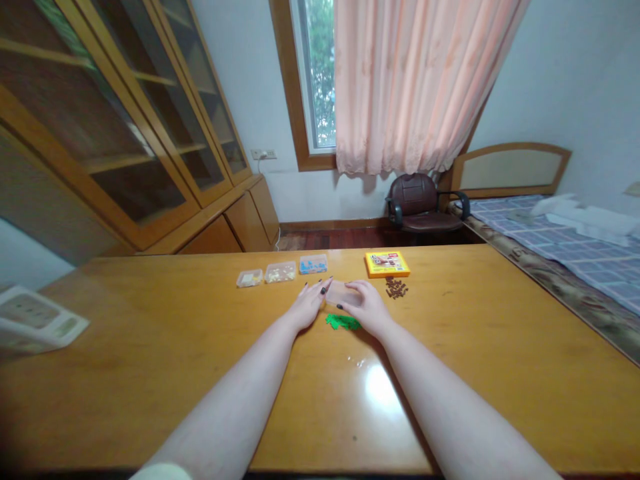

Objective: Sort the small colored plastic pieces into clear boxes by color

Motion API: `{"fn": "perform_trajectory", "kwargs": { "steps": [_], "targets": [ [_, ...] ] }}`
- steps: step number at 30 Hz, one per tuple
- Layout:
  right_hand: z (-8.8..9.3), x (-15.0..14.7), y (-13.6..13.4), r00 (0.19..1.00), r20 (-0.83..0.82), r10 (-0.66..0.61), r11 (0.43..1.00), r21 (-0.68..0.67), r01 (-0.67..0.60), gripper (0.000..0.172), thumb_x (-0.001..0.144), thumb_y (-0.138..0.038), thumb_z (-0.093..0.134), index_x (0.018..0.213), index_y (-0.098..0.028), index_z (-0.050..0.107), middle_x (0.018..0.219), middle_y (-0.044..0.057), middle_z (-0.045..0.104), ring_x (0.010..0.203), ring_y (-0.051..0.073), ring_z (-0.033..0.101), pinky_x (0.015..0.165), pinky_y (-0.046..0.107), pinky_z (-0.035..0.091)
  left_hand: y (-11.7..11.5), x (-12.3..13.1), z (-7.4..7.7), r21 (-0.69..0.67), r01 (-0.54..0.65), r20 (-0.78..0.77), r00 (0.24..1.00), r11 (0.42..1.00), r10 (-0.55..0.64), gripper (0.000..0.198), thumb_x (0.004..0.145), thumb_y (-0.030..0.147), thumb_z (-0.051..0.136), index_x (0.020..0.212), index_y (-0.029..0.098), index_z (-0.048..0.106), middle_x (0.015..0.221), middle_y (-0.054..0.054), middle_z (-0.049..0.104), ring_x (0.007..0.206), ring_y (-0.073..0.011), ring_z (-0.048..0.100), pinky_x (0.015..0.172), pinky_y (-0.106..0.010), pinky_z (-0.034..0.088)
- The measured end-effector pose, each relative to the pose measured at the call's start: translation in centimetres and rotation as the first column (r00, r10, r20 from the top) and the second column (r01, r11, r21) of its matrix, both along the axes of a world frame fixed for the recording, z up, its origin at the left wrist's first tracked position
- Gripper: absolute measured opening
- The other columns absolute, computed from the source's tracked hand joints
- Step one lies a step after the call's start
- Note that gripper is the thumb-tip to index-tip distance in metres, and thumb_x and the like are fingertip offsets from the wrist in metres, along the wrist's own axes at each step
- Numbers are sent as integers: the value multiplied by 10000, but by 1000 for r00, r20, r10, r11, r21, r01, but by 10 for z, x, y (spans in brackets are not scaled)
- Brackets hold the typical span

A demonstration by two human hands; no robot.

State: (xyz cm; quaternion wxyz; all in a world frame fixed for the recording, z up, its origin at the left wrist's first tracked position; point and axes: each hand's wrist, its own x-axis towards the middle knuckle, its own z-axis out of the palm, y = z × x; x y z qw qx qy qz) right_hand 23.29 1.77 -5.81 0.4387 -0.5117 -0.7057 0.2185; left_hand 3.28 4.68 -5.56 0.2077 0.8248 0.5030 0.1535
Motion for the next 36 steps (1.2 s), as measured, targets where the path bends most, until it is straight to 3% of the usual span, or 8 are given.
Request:
{"fn": "perform_trajectory", "kwargs": {
  "steps": [3,6,10,17,20,24,31,36],
  "targets": [
    [-6,7,7,976,-120,-181,984,-23,179,434,701,-384,655,1074,-169,599,1105,117,598,1046,262,548,948,439,403,-3,1,3,-3,-32,-4,999,1000,32,489,944,415,201,1377,269,373,1418,-35,420,1324,-187,343,1126,-475,130],
    [-17,14,17,944,-180,-277,959,-113,260,480,689,-402,655,1087,-143,587,1114,136,600,1025,270,565,928,441,415,-11,3,11,17,42,-1,999,999,-42,434,928,410,299,1285,265,499,1315,-35,541,1232,-193,461,1128,-473,139],
    [-26,17,22,936,-211,-282,952,-182,245,495,673,-406,663,1095,-157,588,1104,123,618,1011,266,579,921,440,420,-27,5,18,28,219,-4,976,975,-219,390,901,370,384,1234,260,555,1263,-26,585,1171,-193,515,1129,-431,181],
    [-24,8,18,923,-251,-292,952,-166,256,497,645,-394,678,1076,-162,592,1092,120,622,1024,269,573,927,437,418,-42,22,19,39,366,-56,930,930,-363,525,855,435,470,1349,264,423,1448,-69,369,1342,-229,310,1123,-492,153],
    [-22,5,16,919,-275,-283,954,-178,241,500,647,-374,676,1092,-167,583,1101,113,627,1021,264,577,923,436,420,-42,26,17,13,430,-28,903,903,-429,532,815,439,535,1313,259,476,1406,-73,432,1316,-245,354,1111,-472,207],
    [-15,2,13,931,-234,-282,950,-200,238,504,622,-331,693,1084,-158,592,1111,119,622,1015,260,579,924,424,422,-40,20,13,-20,510,166,850,860,-500,410,792,324,575,1190,226,603,1280,-69,567,1201,-214,493,1057,-369,339],
    [-12,-2,7,982,-110,-151,975,-182,129,514,611,-304,729,1087,-150,610,1118,128,620,1030,250,577,940,423,418,-31,8,7,-198,436,518,807,878,-284,312,790,293,573,1053,162,678,1080,-77,679,988,-206,622,911,-319,463],
    [-9,-4,5,987,-133,-89,985,-161,67,448,585,-313,758,997,-167,658,1084,113,648,1039,260,583,972,447,400,-18,5,7,-59,22,573,819,998,16,247,816,318,538,908,142,686,904,-71,681,857,-187,618,829,-328,491]
  ]
}}
